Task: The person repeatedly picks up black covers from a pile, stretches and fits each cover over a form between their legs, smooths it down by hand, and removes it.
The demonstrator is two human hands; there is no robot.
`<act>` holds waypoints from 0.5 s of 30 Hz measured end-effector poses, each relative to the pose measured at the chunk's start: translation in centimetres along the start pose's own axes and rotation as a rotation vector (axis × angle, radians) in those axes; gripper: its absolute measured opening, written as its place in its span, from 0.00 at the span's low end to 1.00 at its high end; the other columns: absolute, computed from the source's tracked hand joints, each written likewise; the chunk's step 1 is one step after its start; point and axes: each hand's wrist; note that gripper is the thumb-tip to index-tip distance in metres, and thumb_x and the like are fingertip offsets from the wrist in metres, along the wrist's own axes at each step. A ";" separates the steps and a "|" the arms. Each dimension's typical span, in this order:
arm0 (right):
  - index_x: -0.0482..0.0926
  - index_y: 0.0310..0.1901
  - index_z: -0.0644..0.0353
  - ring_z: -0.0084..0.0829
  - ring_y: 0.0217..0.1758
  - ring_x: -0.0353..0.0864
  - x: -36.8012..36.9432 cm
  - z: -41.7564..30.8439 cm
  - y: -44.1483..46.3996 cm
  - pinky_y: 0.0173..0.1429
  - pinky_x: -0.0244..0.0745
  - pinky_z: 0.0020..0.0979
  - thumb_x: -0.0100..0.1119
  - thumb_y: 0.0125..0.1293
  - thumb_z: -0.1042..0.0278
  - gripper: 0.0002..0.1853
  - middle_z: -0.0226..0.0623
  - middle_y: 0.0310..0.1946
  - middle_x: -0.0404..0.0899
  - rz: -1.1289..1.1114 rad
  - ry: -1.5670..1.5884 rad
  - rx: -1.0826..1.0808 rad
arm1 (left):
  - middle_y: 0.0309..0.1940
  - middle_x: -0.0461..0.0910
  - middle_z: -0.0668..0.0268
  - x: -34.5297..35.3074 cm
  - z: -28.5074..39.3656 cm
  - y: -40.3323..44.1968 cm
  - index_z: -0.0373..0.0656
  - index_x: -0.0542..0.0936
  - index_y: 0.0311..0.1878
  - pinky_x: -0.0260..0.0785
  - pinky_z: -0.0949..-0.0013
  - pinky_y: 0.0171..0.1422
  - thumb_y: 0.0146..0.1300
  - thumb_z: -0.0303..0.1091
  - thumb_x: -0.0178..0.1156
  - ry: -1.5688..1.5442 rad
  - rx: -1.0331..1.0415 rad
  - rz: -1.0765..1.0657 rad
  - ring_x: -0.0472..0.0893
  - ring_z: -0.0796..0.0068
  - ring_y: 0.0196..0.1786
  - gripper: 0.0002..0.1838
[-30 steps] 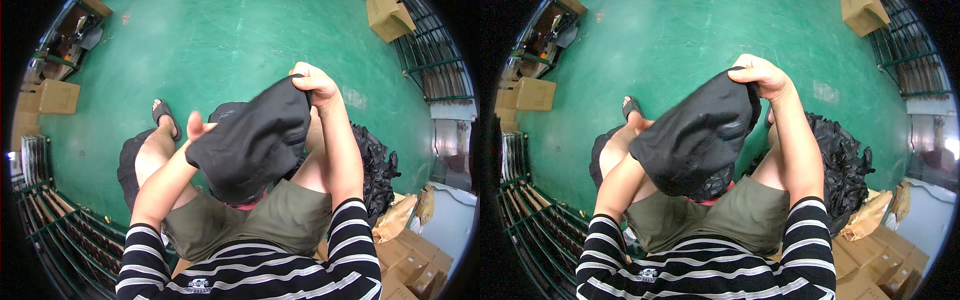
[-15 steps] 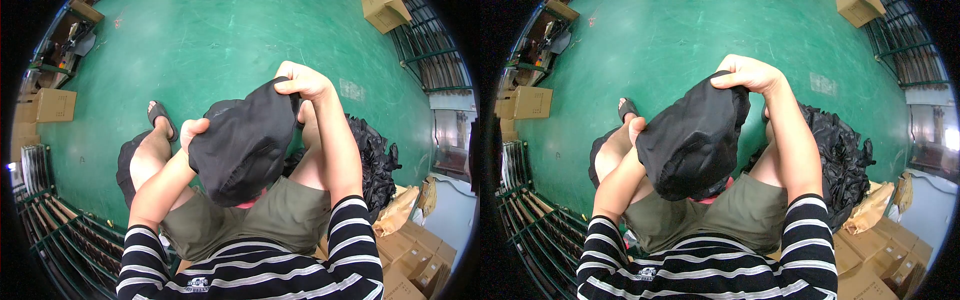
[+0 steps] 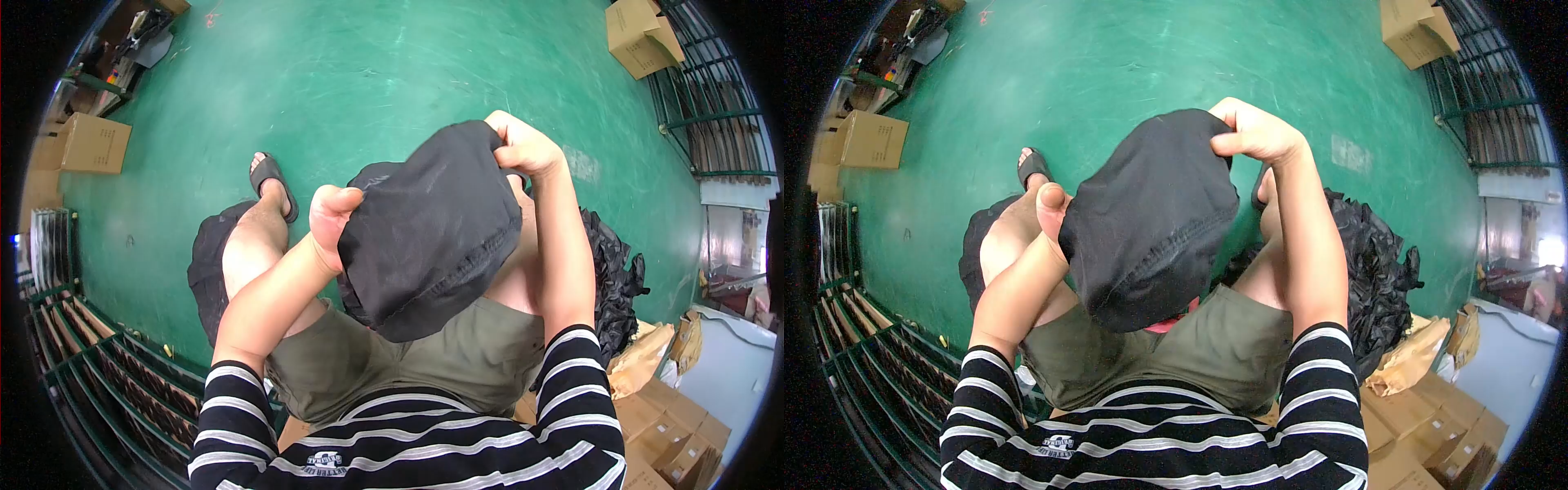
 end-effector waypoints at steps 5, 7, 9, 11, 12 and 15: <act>0.84 0.39 0.66 0.20 0.33 0.80 -2.4 1.2 1.1 0.44 0.76 0.25 0.66 0.62 0.62 0.13 0.31 0.33 0.84 0.108 0.121 0.002 | 0.74 0.50 0.46 1.5 0.2 1.3 0.30 0.49 0.74 0.44 0.46 0.77 0.53 0.69 0.57 0.020 -0.062 -0.379 0.53 0.48 0.75 0.58; 0.85 0.39 0.64 0.19 0.34 0.79 -3.7 0.9 1.5 0.45 0.75 0.25 0.65 0.63 0.62 0.13 0.29 0.32 0.84 0.072 0.019 0.076 | 0.73 0.52 0.44 2.3 0.7 2.5 0.27 0.51 0.72 0.45 0.45 0.77 0.51 0.71 0.58 0.030 -0.016 -0.481 0.53 0.45 0.75 0.61; 0.85 0.42 0.61 0.18 0.39 0.78 -3.9 0.6 1.9 0.49 0.72 0.25 0.62 0.64 0.59 0.13 0.27 0.34 0.84 0.025 -0.259 0.148 | 0.71 0.55 0.41 2.4 1.4 1.3 0.30 0.49 0.73 0.51 0.43 0.75 0.69 0.49 0.48 0.100 0.112 -0.079 0.62 0.45 0.71 0.40; 0.83 0.47 0.63 0.20 0.43 0.78 -0.1 -1.4 2.1 0.53 0.72 0.26 0.61 0.65 0.58 0.17 0.29 0.39 0.83 0.085 -0.365 0.011 | 0.64 0.66 0.41 3.9 1.4 1.3 0.26 0.56 0.69 0.62 0.46 0.71 0.71 0.33 0.44 -0.034 -0.041 0.158 0.73 0.46 0.63 0.28; 0.81 0.51 0.64 0.22 0.45 0.77 1.1 -1.2 2.2 0.54 0.71 0.26 0.61 0.65 0.56 0.20 0.31 0.42 0.83 0.103 -0.317 -0.103 | 0.63 0.69 0.42 4.1 1.1 1.7 0.25 0.57 0.68 0.65 0.48 0.70 0.71 0.31 0.44 -0.071 -0.077 0.216 0.75 0.48 0.62 0.27; 0.82 0.41 0.66 0.22 0.41 0.79 5.2 -2.1 2.8 0.50 0.73 0.27 0.62 0.62 0.47 0.24 0.34 0.37 0.83 0.029 -0.214 -0.133 | 0.61 0.71 0.43 4.4 0.3 2.5 0.27 0.62 0.66 0.68 0.51 0.68 0.71 0.31 0.44 -0.059 -0.081 0.264 0.77 0.50 0.60 0.24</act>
Point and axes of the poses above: each hand's wrist, its own y-axis towards the middle knuckle, its own x-axis out of the palm, z = x × y
